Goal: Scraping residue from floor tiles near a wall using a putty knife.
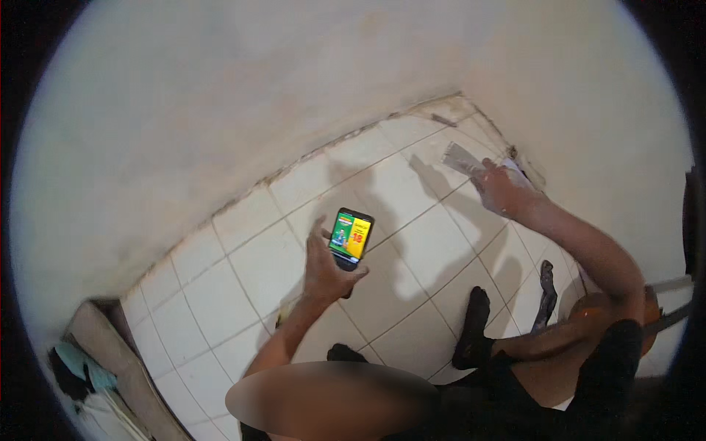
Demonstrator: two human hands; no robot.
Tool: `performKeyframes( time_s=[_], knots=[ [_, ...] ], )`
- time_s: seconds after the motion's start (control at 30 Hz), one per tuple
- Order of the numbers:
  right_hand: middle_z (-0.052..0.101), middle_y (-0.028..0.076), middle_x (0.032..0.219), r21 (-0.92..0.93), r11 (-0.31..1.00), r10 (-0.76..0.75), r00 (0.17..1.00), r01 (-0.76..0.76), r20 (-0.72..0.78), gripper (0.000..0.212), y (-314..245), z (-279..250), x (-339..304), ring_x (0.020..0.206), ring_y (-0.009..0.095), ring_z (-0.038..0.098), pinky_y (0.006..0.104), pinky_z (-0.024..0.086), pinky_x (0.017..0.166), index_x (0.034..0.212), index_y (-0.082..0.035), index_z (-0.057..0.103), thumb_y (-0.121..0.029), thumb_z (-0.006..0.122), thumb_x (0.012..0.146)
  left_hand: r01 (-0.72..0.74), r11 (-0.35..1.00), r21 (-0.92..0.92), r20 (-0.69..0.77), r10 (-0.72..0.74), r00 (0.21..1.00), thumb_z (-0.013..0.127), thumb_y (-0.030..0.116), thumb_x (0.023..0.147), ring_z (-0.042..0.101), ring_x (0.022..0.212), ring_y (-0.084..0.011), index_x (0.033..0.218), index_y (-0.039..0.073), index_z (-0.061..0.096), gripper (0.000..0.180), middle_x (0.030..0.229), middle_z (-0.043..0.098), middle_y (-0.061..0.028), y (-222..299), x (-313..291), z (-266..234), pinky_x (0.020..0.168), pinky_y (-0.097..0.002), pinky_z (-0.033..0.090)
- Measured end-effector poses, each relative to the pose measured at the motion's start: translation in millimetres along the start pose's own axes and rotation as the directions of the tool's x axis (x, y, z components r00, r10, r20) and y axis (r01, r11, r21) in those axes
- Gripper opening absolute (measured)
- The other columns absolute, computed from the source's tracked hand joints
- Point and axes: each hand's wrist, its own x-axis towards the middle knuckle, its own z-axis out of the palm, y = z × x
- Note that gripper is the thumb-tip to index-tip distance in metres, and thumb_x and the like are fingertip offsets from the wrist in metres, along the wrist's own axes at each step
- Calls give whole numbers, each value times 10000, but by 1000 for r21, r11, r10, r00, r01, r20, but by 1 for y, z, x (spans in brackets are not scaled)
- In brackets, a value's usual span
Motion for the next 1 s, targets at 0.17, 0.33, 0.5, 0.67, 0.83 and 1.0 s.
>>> performKeyframes(
  time_s=[0.17,0.33,0.5,0.67,0.83,1.0],
  knots=[
    [572,215,850,97,987,138,984,-127,-114,377,68,-69,-68,827,362,567,441,466,759,1255,-73,487,-187,458,897,-100,985,141,248,63,967,776,173,533,491,935,-307,1309,7,192,985,1010,450,-196,41,40,-36,846,-386,433],
    [561,225,886,289,936,286,916,-204,-281,371,63,-16,-86,823,374,554,434,452,766,1250,-86,495,-169,472,889,-110,959,262,528,-47,848,829,371,536,369,1173,-381,1312,-45,224,1069,1251,377,-252,25,59,-17,1006,-401,334],
    [563,242,897,448,882,241,957,-146,-163,392,49,96,-41,842,383,556,460,440,804,1255,-105,492,-204,493,876,-157,973,168,502,52,863,826,438,544,370,1173,-390,1351,-35,147,1156,1288,345,-223,2,57,128,992,-440,337],
    [571,249,906,303,950,149,957,-70,-247,431,-1,150,6,870,381,568,469,469,742,1277,-118,466,-187,497,852,-117,974,196,586,-20,810,751,539,605,329,1218,-423,1378,21,135,1116,1330,292,-244,14,30,243,928,-566,341],
    [590,210,952,668,741,188,976,-69,-107,447,-33,185,22,865,368,588,459,494,722,1264,-74,462,-211,508,841,-341,892,298,715,28,698,703,498,670,338,1243,-377,1330,54,328,879,1342,360,-199,42,11,289,939,-576,327],
    [574,203,917,487,873,84,979,19,-188,447,-34,211,20,883,347,587,428,495,702,1253,-39,459,-200,503,838,-330,922,203,783,49,620,677,493,700,336,1247,-371,1276,57,403,772,1315,403,-187,25,9,314,940,-603,310]
  ],
)
